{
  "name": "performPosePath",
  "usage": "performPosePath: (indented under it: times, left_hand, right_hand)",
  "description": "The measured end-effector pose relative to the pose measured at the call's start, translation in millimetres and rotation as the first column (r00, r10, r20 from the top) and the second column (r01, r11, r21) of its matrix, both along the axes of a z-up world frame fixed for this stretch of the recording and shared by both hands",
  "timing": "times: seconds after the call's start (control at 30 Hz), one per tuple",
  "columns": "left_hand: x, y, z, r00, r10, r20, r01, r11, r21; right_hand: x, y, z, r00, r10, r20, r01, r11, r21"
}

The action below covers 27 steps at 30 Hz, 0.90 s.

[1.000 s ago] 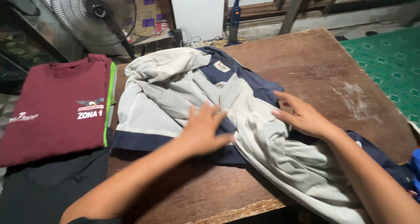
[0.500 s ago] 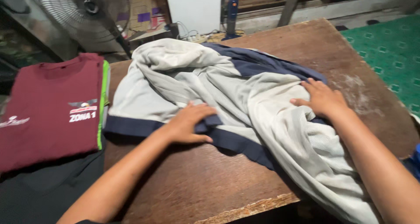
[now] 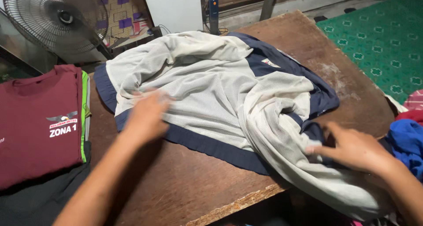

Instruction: The person picks up a garment from a basket, lays it flat on a wooden surface, and folds it into a compact rectangular shape.

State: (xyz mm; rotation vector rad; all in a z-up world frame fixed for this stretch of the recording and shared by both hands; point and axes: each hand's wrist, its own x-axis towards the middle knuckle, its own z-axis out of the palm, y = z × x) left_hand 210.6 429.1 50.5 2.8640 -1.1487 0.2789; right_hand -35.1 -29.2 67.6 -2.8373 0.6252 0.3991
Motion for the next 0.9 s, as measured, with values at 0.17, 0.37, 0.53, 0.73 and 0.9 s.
performPosePath:
  times: [0.17, 0.37, 0.53, 0.73, 0.9]
  left_hand:
    - [-88.2, -74.5, -20.0, 0.758, -0.642, -0.116, 0.569, 0.738, -0.363]
    - [-59.1, -32.4, -42.8, 0.823, -0.539, -0.182, 0.470, 0.824, -0.315]
    - [-33.6, 59.1, -10.1, 0.907, -0.301, -0.294, 0.220, 0.935, -0.277]
    - [-84.0, 25.0, 33.3, 0.992, -0.125, 0.001, 0.110, 0.872, -0.477]
    - [-164.5, -48.7, 26.5, 0.904, -0.268, -0.332, 0.184, 0.947, -0.262]
  right_hand:
    - [-4.0, 18.4, -20.0, 0.907, 0.408, 0.104, -0.418, 0.901, 0.114]
    - [27.3, 43.7, -34.2, 0.996, -0.057, 0.067, -0.029, 0.510, 0.860]
    - [31.6, 92.4, -15.0, 0.997, -0.054, 0.056, -0.050, 0.117, 0.992]
    - [54.1, 84.3, -23.5, 0.505, 0.625, 0.595, -0.646, 0.731, -0.220]
    - [60.6, 56.7, -49.9, 0.580, 0.543, 0.607, -0.584, 0.797, -0.155]
